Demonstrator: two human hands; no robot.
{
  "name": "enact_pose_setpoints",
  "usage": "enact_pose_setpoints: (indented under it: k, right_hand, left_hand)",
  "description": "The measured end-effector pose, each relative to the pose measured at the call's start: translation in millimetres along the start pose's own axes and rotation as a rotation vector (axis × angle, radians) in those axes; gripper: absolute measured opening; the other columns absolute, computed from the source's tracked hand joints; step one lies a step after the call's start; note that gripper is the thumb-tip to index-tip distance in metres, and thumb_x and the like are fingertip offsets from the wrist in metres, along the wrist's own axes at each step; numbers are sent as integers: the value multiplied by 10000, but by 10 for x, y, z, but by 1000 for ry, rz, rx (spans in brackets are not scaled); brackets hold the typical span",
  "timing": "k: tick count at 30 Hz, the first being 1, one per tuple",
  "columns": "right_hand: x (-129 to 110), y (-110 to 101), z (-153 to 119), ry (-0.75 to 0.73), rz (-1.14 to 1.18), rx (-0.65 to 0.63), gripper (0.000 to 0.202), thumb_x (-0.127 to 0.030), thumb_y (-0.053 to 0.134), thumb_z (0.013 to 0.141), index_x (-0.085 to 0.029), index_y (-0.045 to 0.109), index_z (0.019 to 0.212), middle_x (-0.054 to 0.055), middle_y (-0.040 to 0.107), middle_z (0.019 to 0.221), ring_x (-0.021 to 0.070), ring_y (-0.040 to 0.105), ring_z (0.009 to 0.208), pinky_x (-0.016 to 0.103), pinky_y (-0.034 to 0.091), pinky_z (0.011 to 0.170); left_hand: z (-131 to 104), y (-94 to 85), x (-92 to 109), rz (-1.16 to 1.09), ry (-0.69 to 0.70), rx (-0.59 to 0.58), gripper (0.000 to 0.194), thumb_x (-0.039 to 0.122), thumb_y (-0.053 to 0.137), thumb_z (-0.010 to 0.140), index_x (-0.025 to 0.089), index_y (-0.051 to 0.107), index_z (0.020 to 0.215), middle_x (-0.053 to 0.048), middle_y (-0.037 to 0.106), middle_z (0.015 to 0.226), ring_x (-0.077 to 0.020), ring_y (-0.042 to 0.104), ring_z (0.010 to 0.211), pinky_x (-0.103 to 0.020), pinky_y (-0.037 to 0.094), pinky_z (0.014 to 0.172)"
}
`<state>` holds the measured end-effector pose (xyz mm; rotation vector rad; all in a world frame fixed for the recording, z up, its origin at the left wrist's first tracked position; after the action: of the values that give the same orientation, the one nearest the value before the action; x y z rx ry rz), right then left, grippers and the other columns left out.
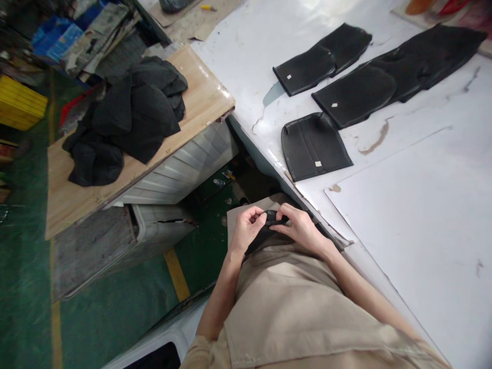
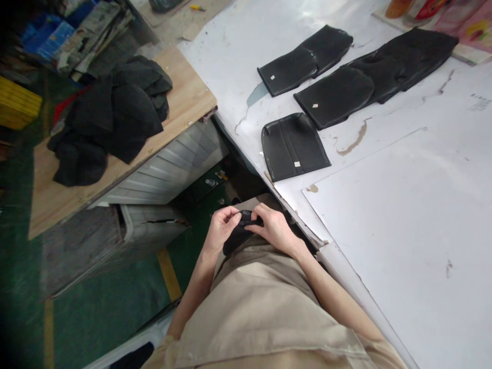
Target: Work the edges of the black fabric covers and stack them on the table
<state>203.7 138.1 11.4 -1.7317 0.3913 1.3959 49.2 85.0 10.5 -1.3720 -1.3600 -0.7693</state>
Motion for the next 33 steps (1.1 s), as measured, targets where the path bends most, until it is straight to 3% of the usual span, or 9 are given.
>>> enact_pose_setpoints:
  k: [6,18,28,33]
  right_hand:
    - [89,-32,-15,26,-99,-20,236,-407,738,784,-222,592,764,11,576,823,144,494,618,284,336,588]
    - [37,62,5,64,310,77,130,-312,673,817,-217,585,806,9,600,814,188,559,782,308,420,714]
    - [9,77,-2,99,314,71,99,-285,637,853,-207,586,824,15,622,852,184,576,819,297,436,739]
    - [13,28,8,101,402,-5,118,-302,631,860,-193,603,897,17,624,870,178,576,840,291,446,763]
  left_hand:
    - [-3,-52,-30,20,-8,56,223,361,589,839,157,630,758,19,567,659,-95,472,571,-203,364,544]
    - [5,12,-62,2,-7,35,203,328,588,833,152,616,735,24,553,650,-85,450,559,-197,342,521]
    - [-30,61,-39,-5,-28,44,143,280,585,809,154,580,740,22,533,646,-83,442,551,-196,334,510]
    - [-41,79,7,11,-27,52,133,263,576,798,158,562,718,32,503,626,-78,413,545,-196,308,500]
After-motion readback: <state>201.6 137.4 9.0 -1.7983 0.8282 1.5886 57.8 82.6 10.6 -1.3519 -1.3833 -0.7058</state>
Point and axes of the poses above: each hand's wrist, its own z-axis towards the middle knuckle, its own y-axis out of the palm, x = y × z, the point moved 5 cm from there along z, towards the middle knuckle
